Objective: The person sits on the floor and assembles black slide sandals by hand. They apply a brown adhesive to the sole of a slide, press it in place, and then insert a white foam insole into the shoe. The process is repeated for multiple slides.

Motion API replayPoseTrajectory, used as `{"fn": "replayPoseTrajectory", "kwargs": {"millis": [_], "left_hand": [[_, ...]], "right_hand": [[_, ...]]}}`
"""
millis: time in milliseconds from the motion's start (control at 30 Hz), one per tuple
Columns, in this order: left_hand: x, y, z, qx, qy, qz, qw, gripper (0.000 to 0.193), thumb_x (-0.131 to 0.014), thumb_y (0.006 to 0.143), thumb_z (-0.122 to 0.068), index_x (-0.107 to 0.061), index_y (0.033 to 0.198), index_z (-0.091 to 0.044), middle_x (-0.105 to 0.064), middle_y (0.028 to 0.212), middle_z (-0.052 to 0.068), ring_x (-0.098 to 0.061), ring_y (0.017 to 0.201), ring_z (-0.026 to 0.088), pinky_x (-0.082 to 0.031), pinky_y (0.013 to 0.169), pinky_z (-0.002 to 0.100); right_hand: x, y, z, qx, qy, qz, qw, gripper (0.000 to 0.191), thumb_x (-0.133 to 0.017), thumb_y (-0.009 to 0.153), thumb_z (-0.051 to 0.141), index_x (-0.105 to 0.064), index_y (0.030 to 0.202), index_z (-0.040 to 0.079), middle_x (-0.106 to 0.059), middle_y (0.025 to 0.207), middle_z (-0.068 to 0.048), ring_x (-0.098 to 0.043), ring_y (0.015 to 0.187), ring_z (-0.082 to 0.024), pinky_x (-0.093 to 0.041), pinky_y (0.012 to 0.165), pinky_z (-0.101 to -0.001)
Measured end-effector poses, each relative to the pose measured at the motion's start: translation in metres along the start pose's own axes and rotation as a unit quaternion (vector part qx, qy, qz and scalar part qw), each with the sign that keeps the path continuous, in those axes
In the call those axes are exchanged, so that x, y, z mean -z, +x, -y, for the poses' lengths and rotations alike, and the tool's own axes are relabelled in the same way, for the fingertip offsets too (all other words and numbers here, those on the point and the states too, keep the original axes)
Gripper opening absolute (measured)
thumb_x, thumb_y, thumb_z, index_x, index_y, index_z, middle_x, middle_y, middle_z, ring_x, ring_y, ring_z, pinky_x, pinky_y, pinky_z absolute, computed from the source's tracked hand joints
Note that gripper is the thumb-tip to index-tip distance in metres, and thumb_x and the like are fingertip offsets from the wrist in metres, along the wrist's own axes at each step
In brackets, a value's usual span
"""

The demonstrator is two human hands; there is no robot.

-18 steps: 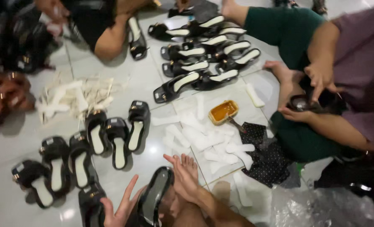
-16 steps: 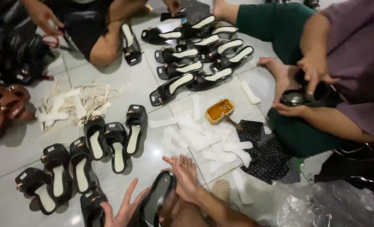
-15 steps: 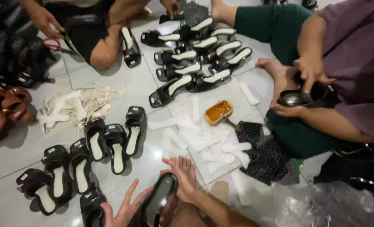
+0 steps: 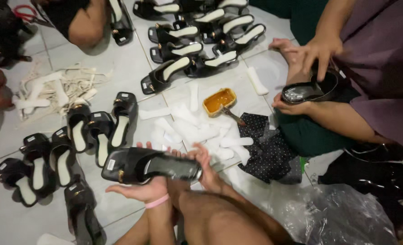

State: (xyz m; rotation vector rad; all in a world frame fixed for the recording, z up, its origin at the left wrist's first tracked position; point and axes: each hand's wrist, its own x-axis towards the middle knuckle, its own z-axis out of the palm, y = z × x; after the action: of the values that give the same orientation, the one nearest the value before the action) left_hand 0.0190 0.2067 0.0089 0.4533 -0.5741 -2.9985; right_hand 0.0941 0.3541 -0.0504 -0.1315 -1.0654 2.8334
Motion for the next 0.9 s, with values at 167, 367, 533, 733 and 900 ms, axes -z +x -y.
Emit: {"fn": "replayPoseTrajectory", "kwargs": {"millis": [167,367,533,733,900], "left_hand": [[0.012,0.005,-0.004,0.044,0.071,-0.025,0.996,0.107,-0.046,0.093,-0.088,-0.051,0.152,0.002,-0.064,0.137,0.020,-0.059,0.122,0.037,-0.049,0.103,0.054],[0.022,0.005,-0.013,0.005,0.074,-0.054,0.996,0.110,-0.045,0.082,-0.088,-0.051,0.152,-0.003,-0.063,0.135,0.021,-0.061,0.122,0.036,-0.051,0.097,0.055],[0.022,0.013,-0.031,0.115,0.048,-0.073,0.989,0.094,-0.048,0.092,-0.077,-0.048,0.149,-0.002,-0.059,0.137,0.024,-0.058,0.125,0.039,-0.048,0.107,0.054],[0.031,0.029,-0.084,0.277,0.078,-0.029,0.957,0.085,-0.049,0.094,-0.063,-0.044,0.151,-0.001,-0.053,0.147,0.022,-0.050,0.134,0.041,-0.046,0.104,0.057],[0.042,0.035,-0.106,0.310,-0.011,0.064,0.948,0.084,-0.057,0.094,-0.050,-0.035,0.157,0.000,-0.045,0.154,0.028,-0.044,0.140,0.046,-0.045,0.102,0.060]], "right_hand": [[0.063,0.030,0.081,0.074,-0.509,0.106,0.851,0.050,-0.035,0.112,0.037,-0.047,0.144,0.000,-0.059,0.133,-0.015,-0.054,0.128,-0.027,-0.037,0.115,-0.0421],[0.135,0.134,0.141,0.066,-0.845,-0.122,0.516,0.041,-0.038,0.110,0.031,-0.075,0.124,0.021,-0.038,0.153,-0.019,-0.031,0.142,-0.038,-0.019,0.115,-0.0598],[0.153,0.163,0.126,-0.044,-0.896,-0.092,0.432,0.046,-0.034,0.110,0.042,-0.074,0.124,0.023,-0.020,0.168,-0.010,-0.019,0.148,-0.036,-0.015,0.113,-0.0648],[0.147,0.173,0.116,-0.099,-0.894,-0.089,0.428,0.048,-0.029,0.108,0.044,-0.073,0.125,0.032,-0.018,0.166,-0.006,-0.014,0.150,-0.032,-0.012,0.116,-0.0622],[0.135,0.171,0.122,-0.067,-0.901,-0.093,0.419,0.050,-0.028,0.109,0.043,-0.070,0.130,0.027,-0.021,0.166,-0.009,-0.016,0.149,-0.033,-0.013,0.113,-0.0619]]}}
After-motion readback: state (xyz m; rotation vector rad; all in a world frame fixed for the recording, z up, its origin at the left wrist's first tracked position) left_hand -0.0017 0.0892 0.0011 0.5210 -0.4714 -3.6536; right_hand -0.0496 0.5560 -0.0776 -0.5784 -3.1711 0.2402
